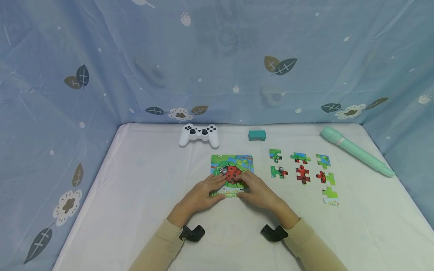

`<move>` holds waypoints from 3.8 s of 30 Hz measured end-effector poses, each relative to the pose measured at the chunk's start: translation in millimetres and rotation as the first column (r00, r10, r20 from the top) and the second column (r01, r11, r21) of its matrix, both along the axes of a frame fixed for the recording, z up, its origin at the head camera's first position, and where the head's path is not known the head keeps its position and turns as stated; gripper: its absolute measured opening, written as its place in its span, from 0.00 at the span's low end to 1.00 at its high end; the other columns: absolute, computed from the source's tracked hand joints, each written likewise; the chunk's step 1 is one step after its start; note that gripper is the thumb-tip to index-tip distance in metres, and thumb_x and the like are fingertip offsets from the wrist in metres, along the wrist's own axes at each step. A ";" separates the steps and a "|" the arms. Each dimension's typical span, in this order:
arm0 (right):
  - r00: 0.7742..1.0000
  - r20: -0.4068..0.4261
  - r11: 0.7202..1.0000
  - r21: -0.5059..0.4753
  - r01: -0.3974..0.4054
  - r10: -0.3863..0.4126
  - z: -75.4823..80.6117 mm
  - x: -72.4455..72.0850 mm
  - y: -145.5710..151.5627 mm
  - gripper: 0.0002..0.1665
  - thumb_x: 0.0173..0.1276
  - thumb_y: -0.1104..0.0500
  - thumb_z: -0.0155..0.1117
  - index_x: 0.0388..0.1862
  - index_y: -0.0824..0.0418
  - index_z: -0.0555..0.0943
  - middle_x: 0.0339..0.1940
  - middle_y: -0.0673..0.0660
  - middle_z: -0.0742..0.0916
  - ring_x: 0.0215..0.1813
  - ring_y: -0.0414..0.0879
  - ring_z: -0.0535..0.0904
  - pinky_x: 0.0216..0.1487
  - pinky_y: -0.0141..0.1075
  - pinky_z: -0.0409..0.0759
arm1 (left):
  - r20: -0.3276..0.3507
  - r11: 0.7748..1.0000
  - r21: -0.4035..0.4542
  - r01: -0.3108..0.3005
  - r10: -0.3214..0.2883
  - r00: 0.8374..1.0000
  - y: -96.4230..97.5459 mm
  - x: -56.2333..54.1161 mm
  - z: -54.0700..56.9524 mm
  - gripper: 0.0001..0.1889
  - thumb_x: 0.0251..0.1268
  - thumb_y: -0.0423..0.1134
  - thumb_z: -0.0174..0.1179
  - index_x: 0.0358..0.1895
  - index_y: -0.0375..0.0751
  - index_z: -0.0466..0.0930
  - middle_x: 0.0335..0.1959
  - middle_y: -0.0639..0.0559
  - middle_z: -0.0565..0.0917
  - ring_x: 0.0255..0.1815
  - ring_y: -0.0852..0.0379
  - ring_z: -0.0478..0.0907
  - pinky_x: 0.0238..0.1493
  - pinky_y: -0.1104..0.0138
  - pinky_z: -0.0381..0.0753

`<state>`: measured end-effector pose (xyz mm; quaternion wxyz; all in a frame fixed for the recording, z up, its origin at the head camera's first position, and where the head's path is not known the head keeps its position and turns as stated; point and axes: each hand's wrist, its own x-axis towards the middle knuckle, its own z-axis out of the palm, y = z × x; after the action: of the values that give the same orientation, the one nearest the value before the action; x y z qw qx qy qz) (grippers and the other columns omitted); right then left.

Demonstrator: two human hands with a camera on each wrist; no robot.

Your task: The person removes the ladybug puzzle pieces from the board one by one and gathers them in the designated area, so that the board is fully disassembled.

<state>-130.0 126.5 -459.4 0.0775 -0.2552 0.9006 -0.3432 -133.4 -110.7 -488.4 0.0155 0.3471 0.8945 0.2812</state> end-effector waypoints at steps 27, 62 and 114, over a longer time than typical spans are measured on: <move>0.996 -0.001 0.995 -0.052 0.086 -0.086 12.4 -1.5 69.9 0.24 0.60 0.66 0.67 0.56 0.62 0.77 0.49 0.53 0.80 0.47 0.46 0.78 0.47 0.39 0.82 | -0.025 0.999 0.023 0.025 -0.024 0.999 -0.3 0.6 0.5 0.28 0.65 0.49 0.59 0.64 0.37 0.71 0.68 0.48 0.70 0.70 0.51 0.65 0.74 0.59 0.58; 0.984 -0.017 0.984 0.022 0.176 -0.176 4.0 31.8 201.8 0.22 0.54 0.62 0.73 0.49 0.60 0.79 0.46 0.54 0.81 0.44 0.27 0.72 0.43 0.14 0.71 | -0.034 0.998 0.053 0.037 -0.035 0.999 -0.2 -2.0 -1.9 0.28 0.64 0.48 0.60 0.63 0.36 0.72 0.67 0.47 0.71 0.70 0.52 0.65 0.75 0.61 0.56; 0.979 0.131 0.972 -0.196 -0.127 0.154 13.7 -22.0 26.9 0.31 0.61 0.60 0.68 0.63 0.66 0.71 0.58 0.60 0.80 0.60 0.54 0.76 0.62 0.50 0.75 | 0.004 0.987 0.159 -0.009 0.008 1.000 -4.3 -0.5 0.2 0.31 0.59 0.48 0.65 0.64 0.39 0.72 0.66 0.46 0.72 0.69 0.45 0.65 0.70 0.54 0.65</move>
<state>-152.0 153.4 -445.7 0.1428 -0.2989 0.8360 -0.4374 -133.9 -115.0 -488.2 -0.0119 0.3429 0.8708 0.3521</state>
